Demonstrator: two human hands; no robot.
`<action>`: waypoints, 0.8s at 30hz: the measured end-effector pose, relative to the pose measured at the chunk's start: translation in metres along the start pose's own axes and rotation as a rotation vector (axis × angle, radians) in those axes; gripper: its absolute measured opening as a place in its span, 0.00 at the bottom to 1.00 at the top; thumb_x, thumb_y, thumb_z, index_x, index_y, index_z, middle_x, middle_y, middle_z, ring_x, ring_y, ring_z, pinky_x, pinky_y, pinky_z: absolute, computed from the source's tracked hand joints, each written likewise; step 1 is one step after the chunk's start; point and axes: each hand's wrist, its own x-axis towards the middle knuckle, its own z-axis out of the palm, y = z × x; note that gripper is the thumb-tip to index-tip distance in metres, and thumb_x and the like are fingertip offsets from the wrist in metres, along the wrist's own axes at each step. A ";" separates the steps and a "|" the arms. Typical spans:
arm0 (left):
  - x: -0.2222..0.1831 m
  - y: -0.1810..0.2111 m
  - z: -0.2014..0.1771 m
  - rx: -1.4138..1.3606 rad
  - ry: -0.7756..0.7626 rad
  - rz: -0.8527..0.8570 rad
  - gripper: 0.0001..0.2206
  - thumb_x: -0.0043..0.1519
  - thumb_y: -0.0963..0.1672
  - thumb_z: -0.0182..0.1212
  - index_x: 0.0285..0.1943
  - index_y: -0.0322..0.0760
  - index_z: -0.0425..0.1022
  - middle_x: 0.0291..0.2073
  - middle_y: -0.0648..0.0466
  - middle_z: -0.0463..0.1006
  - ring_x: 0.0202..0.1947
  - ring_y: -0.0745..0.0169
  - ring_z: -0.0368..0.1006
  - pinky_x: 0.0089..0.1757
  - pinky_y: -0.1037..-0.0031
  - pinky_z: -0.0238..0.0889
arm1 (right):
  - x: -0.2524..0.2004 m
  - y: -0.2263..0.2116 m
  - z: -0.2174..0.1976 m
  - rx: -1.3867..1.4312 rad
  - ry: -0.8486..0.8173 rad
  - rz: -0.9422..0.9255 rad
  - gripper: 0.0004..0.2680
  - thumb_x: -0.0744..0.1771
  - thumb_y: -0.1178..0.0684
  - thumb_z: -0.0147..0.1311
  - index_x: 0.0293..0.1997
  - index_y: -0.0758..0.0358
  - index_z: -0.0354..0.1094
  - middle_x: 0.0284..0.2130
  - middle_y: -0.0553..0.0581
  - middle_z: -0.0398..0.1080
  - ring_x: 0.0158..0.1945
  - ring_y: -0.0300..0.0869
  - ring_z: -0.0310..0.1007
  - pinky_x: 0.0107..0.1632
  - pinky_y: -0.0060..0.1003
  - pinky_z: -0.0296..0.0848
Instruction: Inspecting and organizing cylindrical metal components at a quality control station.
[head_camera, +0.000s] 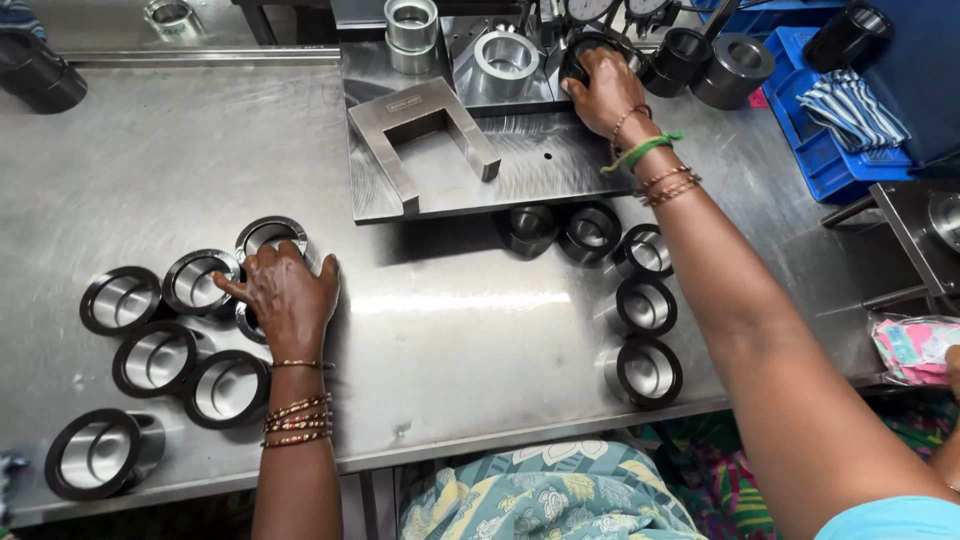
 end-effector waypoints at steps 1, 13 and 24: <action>-0.001 -0.001 0.001 -0.001 -0.002 -0.003 0.20 0.56 0.52 0.69 0.44 0.32 0.80 0.51 0.40 0.78 0.64 0.38 0.65 0.63 0.27 0.27 | -0.009 0.012 0.008 -0.002 -0.003 -0.001 0.18 0.69 0.45 0.57 0.61 0.68 0.67 0.57 0.65 0.69 0.63 0.54 0.65 0.63 0.48 0.66; -0.002 -0.005 0.007 -0.013 0.020 0.017 0.21 0.55 0.52 0.70 0.45 0.29 0.79 0.49 0.39 0.77 0.60 0.37 0.66 0.62 0.28 0.28 | -0.163 -0.089 -0.029 0.336 -0.221 -0.549 0.13 0.67 0.47 0.62 0.45 0.70 0.75 0.36 0.60 0.75 0.39 0.47 0.75 0.42 0.41 0.78; -0.002 -0.004 0.001 -0.045 0.025 0.041 0.21 0.55 0.52 0.70 0.44 0.28 0.79 0.46 0.42 0.76 0.57 0.41 0.68 0.63 0.28 0.27 | -0.117 -0.141 0.034 0.188 -0.214 -0.636 0.10 0.67 0.51 0.61 0.47 0.69 0.73 0.41 0.60 0.73 0.44 0.48 0.73 0.48 0.41 0.76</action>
